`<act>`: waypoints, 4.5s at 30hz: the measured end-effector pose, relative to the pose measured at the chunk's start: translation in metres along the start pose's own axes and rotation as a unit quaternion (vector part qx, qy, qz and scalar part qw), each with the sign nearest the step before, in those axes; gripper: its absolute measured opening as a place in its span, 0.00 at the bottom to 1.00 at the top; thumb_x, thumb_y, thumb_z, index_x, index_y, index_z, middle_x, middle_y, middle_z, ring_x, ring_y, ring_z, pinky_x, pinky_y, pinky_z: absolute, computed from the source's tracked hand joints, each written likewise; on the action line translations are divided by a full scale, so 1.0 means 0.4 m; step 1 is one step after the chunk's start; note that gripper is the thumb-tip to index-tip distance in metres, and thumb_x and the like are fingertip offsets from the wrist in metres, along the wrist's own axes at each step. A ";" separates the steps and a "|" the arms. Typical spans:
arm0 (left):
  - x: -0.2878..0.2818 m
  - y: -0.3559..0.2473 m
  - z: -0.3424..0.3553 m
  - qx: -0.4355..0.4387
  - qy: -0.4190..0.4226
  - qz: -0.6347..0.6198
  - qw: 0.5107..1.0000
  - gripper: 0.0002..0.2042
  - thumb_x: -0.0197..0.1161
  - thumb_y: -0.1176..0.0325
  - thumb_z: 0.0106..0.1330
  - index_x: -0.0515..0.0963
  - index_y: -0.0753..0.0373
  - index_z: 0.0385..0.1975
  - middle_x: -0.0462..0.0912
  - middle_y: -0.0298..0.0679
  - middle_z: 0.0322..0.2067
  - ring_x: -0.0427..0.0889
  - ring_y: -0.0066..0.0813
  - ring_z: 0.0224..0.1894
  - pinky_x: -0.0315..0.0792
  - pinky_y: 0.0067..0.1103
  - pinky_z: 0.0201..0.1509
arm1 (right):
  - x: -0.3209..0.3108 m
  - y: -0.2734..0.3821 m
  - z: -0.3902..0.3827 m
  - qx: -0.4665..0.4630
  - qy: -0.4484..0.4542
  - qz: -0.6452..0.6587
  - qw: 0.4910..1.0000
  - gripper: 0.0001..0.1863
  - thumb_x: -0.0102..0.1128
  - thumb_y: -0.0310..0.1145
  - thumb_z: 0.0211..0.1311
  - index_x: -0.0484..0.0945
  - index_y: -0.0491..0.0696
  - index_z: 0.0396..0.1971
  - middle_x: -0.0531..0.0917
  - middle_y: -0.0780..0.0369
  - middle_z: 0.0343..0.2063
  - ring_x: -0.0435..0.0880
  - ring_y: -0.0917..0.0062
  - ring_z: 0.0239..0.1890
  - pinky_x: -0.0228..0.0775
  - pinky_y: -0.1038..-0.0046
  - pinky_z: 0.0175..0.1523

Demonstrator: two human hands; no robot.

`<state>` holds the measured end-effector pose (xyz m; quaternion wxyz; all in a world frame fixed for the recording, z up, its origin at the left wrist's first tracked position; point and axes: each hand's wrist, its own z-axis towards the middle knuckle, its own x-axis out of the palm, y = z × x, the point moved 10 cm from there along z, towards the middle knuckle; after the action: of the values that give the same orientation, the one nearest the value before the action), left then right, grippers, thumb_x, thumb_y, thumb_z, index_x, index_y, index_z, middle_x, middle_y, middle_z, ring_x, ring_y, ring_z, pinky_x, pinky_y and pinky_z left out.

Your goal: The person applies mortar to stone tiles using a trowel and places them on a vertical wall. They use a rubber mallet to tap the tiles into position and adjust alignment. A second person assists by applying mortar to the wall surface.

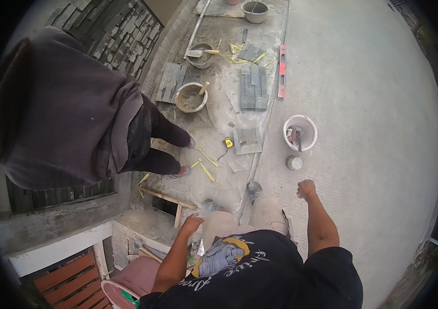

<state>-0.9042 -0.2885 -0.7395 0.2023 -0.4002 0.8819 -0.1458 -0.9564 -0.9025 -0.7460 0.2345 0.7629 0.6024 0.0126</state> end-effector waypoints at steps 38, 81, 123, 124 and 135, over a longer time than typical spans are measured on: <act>0.436 -0.570 1.408 -0.002 0.043 0.090 0.995 0.27 0.76 0.55 0.57 0.82 0.71 0.49 0.83 0.50 0.52 0.84 0.43 0.50 0.77 0.31 0.53 | 0.723 -0.204 0.297 0.289 0.264 0.308 0.867 0.18 0.58 0.39 0.74 0.76 0.40 0.52 0.84 0.59 0.36 0.84 0.77 0.33 0.79 0.73 0.39; 0.279 -0.272 0.343 -0.104 0.036 -0.693 0.712 0.27 0.67 0.70 0.67 0.68 0.60 0.66 0.76 0.41 0.61 0.75 0.40 0.63 0.69 0.42 0.68 | 0.734 0.406 0.297 0.049 0.466 -0.065 0.881 0.33 0.70 0.27 0.60 0.69 0.32 0.64 0.81 0.53 0.56 0.80 0.68 0.59 0.67 0.69 0.67; 0.505 0.164 0.210 -0.134 -0.183 -0.477 0.849 0.27 0.67 0.53 0.67 0.77 0.71 0.56 0.84 0.47 0.45 0.80 0.30 0.53 0.72 0.27 0.54 | 1.030 0.086 0.738 -0.015 0.195 -0.039 0.980 0.10 0.64 0.28 0.57 0.79 0.45 0.39 0.80 0.63 0.36 0.74 0.74 0.40 0.68 0.65 0.43; 0.538 0.277 0.200 -0.138 -0.117 -0.462 0.868 0.30 0.68 0.52 0.69 0.73 0.68 0.63 0.80 0.40 0.53 0.75 0.27 0.55 0.69 0.25 0.60 | 1.017 0.012 0.756 -0.008 0.180 -0.034 0.983 0.10 0.64 0.27 0.56 0.80 0.44 0.39 0.81 0.62 0.35 0.76 0.75 0.36 0.69 0.67 0.40; 0.489 0.516 0.079 -0.138 -0.097 -0.478 0.862 0.35 0.72 0.54 0.64 0.69 0.65 0.67 0.75 0.39 0.61 0.71 0.31 0.62 0.63 0.27 0.67 | 1.036 -0.200 0.450 -0.131 0.212 -0.555 0.794 0.39 0.69 0.44 0.63 0.67 0.33 0.65 0.77 0.45 0.60 0.77 0.61 0.64 0.73 0.67 0.63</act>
<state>-1.1397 -0.3095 -0.9008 0.1348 -0.8087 0.5692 -0.0623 -0.8614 -0.5676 -1.0450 0.1654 0.2378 0.9496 0.1201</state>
